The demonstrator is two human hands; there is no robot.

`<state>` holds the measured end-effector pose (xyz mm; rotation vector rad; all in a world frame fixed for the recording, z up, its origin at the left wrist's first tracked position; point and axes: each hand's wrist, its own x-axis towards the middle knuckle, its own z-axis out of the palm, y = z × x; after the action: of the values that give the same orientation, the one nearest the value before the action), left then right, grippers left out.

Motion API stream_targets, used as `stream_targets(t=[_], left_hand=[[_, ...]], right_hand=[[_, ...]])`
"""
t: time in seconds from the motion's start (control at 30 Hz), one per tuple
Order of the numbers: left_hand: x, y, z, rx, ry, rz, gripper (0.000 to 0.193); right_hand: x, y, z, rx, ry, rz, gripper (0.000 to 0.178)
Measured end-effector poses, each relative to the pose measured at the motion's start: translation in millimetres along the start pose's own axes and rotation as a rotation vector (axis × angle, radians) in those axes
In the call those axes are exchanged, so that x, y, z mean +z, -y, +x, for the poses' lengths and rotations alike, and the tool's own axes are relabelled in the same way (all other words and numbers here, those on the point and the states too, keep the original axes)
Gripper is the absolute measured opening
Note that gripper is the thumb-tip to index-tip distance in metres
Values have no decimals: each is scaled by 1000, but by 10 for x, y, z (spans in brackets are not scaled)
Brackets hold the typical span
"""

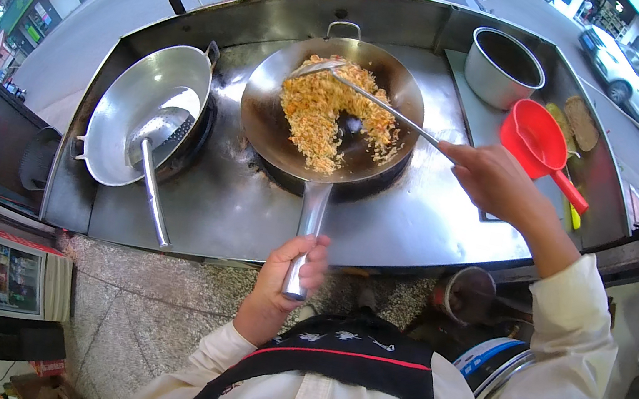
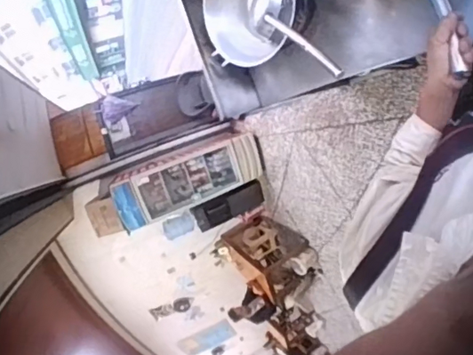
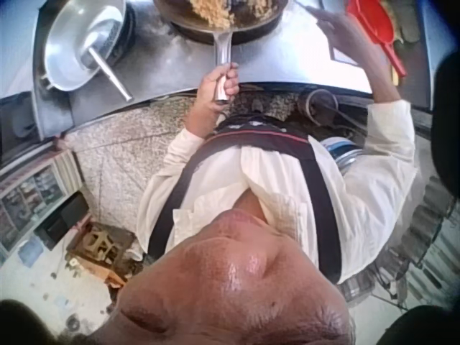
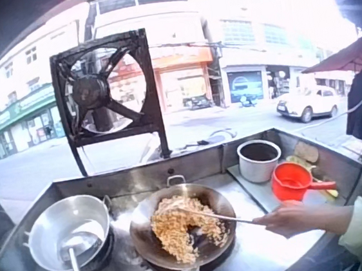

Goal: The person stir-fries rice in a wok using a ladle, then adds seasonings and chopped green onions from nearby containers. The person continues to stir-fry the rice over heat, occasionally lifting and tossing the contents of the wok.

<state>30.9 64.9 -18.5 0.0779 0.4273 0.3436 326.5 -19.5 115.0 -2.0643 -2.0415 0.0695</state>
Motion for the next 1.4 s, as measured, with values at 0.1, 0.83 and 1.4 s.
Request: stream_targets(t=[0.1, 0.83, 1.4], left_hand=[[-8, 7, 0, -1, -20, -13, 21], [-23, 29, 64, 26, 36, -15, 17], [6, 17, 43, 24, 13, 20, 15]], right_hand=[[176, 71, 366, -3, 104, -271, 42], [-344, 722, -609, 236, 171, -232, 37], [-1554, 1131, -953, 136, 366, -74, 38]])
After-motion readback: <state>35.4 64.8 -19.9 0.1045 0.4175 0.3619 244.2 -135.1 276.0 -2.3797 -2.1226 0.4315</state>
